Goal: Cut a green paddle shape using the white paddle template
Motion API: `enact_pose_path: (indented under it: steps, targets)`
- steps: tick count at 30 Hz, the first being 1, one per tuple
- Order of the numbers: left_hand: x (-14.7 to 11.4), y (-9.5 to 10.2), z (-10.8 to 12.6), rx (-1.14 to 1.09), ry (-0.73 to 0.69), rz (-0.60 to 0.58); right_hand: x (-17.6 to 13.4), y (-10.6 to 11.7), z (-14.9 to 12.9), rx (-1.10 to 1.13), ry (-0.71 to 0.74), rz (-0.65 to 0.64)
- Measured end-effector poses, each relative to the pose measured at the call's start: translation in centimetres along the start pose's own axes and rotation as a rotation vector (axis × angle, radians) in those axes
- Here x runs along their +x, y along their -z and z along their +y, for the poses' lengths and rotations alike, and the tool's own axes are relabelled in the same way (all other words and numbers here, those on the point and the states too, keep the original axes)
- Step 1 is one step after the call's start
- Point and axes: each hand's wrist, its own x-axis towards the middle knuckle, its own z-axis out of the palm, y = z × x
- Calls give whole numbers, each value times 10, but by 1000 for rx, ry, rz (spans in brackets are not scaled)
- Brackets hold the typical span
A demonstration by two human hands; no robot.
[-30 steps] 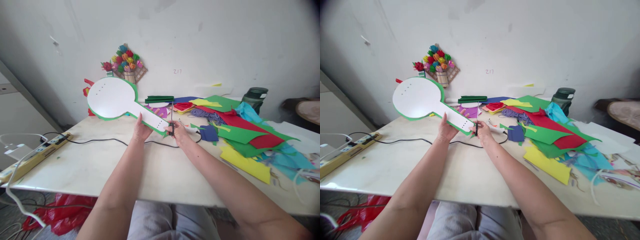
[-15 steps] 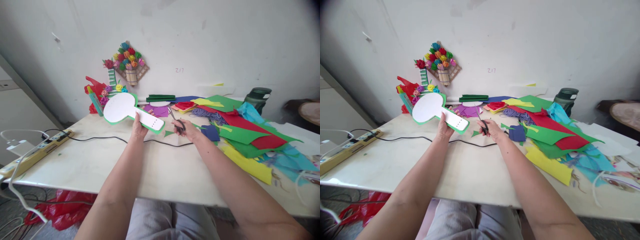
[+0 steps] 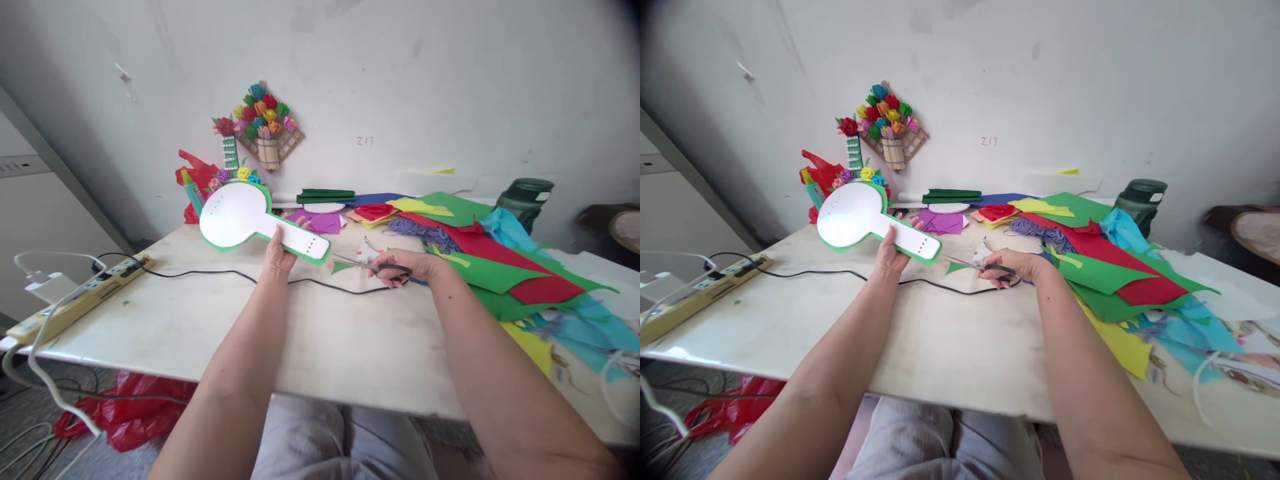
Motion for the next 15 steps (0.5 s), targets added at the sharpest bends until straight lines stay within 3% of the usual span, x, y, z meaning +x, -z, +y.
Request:
enact_pose_path:
  steps: [15]
  targets:
    - [-4,-8,-8,55,173,-34,18,-25,-21,-119,18,-93]
